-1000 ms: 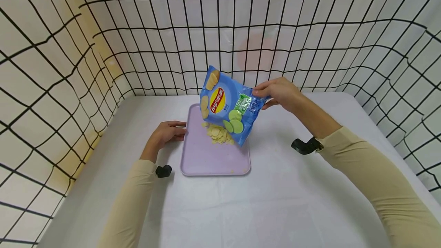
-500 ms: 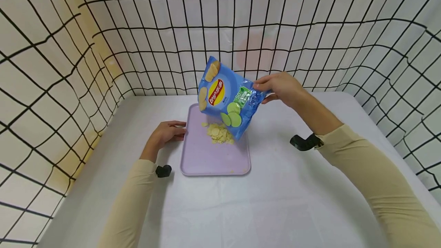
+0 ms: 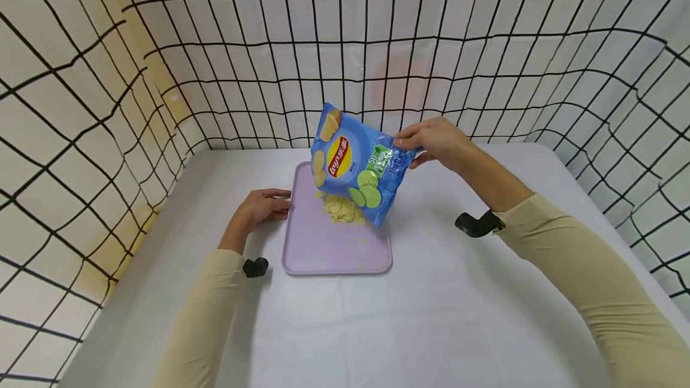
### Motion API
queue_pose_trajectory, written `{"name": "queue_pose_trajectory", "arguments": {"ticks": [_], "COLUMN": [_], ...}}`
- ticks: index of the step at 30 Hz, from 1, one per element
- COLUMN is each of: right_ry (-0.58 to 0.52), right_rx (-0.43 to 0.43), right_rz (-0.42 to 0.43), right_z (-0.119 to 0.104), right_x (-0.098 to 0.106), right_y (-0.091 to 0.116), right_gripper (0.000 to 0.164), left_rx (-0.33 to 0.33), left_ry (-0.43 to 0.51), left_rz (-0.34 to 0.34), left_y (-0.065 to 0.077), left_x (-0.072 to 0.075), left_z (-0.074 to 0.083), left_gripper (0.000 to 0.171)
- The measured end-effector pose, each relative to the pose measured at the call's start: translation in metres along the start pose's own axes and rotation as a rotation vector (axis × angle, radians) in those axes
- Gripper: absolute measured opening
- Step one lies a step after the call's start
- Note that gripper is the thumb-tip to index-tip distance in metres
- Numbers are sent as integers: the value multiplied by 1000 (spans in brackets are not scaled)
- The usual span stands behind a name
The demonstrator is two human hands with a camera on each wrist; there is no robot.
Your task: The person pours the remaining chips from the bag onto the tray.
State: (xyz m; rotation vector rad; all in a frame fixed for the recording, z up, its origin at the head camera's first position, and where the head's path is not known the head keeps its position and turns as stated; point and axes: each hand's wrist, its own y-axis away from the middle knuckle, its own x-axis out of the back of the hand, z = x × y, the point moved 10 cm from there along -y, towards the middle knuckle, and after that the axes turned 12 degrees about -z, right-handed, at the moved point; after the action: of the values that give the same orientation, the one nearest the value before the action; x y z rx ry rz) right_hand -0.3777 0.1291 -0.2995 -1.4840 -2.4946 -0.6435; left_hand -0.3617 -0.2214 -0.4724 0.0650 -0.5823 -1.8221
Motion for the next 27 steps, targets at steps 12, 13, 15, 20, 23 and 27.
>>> {"name": "queue_pose_trajectory", "arguments": {"ticks": [12, 13, 15, 20, 23, 27], "right_ry": [-2, -2, 1, -1, -3, -2], "right_rx": [-11, -11, -9, -11, -11, -9], "right_rz": [-10, -11, -10, -9, -11, -20], "right_z": [3, 3, 3, 3, 4, 5], "right_x": [-1, -1, 0, -1, -1, -2], "right_y": [-2, -2, -2, -2, -2, -3], "right_gripper": [33, 34, 34, 33, 34, 33], "left_rx": [4, 4, 6, 12, 9, 5], "left_ry": [-12, -12, -4, 7, -2, -12], "left_rz": [1, 2, 5, 7, 5, 3], "left_y": [1, 1, 1, 1, 1, 2], "left_x": [0, 0, 0, 0, -1, -1], "left_z": [0, 1, 1, 0, 1, 1], "left_gripper": [43, 43, 43, 44, 44, 44]}}
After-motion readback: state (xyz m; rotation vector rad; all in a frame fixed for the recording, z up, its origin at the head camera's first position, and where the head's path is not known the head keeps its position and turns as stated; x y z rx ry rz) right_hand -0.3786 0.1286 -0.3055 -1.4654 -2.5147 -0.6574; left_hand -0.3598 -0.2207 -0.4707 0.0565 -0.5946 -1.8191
